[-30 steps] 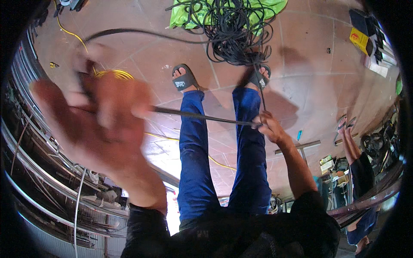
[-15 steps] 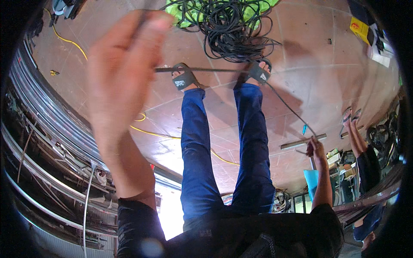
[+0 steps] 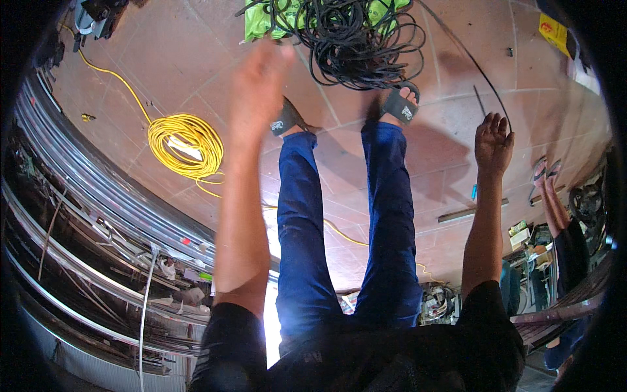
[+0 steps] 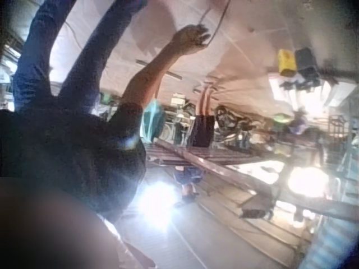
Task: The person assembles metal frame components by inserting black plastic strips into aluminum profiles. They use a clamp to secure pieces, cut a green zip tie with scissors, and handle a bundle of black cables. The person repeatedly positions and adjusts the frame parts on a workbench.
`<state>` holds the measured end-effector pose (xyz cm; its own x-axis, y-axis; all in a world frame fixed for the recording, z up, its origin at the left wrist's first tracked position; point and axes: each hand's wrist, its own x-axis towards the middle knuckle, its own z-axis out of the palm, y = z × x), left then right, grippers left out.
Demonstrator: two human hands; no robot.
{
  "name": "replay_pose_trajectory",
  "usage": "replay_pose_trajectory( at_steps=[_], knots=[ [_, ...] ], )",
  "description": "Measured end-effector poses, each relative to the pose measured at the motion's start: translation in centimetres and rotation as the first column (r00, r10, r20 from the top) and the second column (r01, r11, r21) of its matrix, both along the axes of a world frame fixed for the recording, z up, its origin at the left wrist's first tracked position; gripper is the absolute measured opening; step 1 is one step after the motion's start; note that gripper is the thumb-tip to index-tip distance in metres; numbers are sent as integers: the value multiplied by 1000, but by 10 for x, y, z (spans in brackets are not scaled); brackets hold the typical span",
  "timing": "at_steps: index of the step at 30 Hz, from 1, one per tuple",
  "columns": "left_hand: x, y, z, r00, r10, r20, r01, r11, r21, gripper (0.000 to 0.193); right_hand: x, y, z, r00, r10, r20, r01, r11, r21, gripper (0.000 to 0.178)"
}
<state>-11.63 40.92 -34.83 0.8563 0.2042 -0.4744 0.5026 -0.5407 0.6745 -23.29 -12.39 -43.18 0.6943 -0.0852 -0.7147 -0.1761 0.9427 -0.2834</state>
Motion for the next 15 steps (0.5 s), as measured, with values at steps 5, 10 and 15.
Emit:
replay_pose_trajectory(
  at_steps=[5,10,15],
  knots=[
    [-159,-53,-61,776,14,-631,-292,894,-340,51,42,57,-68,814,171,-555,-476,744,-469,65],
    [-256,-106,-95,677,60,-733,-565,681,-466,51,81,180,-114,464,790,-400,-788,163,-593,43],
    [-258,-130,-120,747,152,-647,-537,712,-453,53,158,270,-152,189,656,-731,-161,-714,-682,33]
  ],
)
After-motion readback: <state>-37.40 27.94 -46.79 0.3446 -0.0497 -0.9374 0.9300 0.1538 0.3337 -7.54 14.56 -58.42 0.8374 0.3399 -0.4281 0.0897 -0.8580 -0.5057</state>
